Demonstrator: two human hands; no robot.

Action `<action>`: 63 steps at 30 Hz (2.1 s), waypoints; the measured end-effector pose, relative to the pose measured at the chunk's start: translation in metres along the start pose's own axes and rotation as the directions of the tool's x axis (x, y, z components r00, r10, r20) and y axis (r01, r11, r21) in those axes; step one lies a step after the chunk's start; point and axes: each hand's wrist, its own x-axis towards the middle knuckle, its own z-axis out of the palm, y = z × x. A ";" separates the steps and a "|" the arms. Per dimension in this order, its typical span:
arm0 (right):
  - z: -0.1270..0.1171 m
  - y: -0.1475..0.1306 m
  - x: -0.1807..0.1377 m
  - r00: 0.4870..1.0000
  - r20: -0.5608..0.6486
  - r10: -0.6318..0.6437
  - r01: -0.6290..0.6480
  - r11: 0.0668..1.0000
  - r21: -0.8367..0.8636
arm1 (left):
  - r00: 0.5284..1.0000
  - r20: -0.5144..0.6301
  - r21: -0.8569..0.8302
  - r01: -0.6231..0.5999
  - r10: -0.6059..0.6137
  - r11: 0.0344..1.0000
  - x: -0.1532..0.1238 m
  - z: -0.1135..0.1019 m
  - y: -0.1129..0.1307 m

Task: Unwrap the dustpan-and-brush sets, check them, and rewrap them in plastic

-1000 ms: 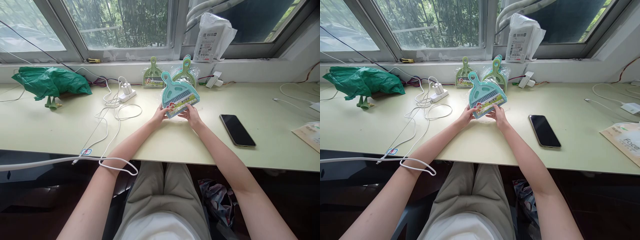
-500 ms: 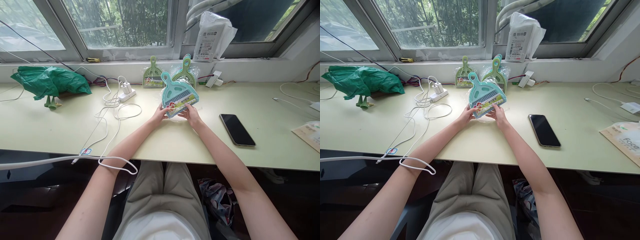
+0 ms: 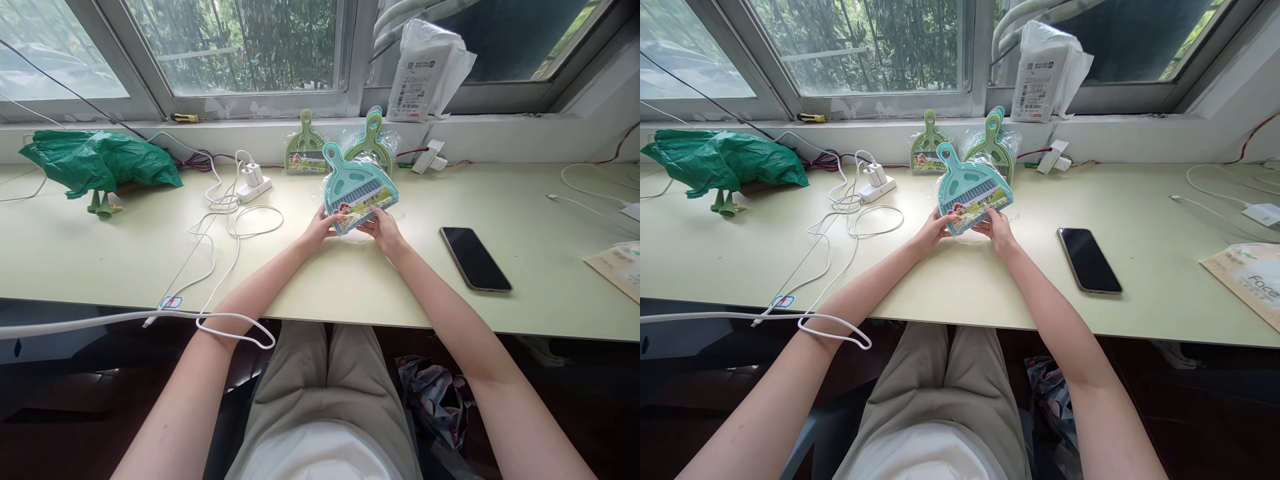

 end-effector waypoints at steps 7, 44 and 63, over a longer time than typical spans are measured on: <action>-0.001 0.001 0.000 1.000 0.018 -0.001 0.001 1.000 0.016 | 1.000 -0.003 -0.006 -0.007 0.007 1.000 0.001 -0.002 -0.002; -0.013 -0.009 0.009 0.994 -0.041 0.103 -0.107 0.990 -0.091 | 0.998 -0.016 -0.071 0.060 -0.061 0.996 0.006 -0.012 0.001; -0.018 -0.012 0.010 0.991 0.052 0.124 -0.112 0.974 -0.198 | 0.992 -0.038 -0.072 0.118 -0.121 0.990 0.007 -0.015 0.006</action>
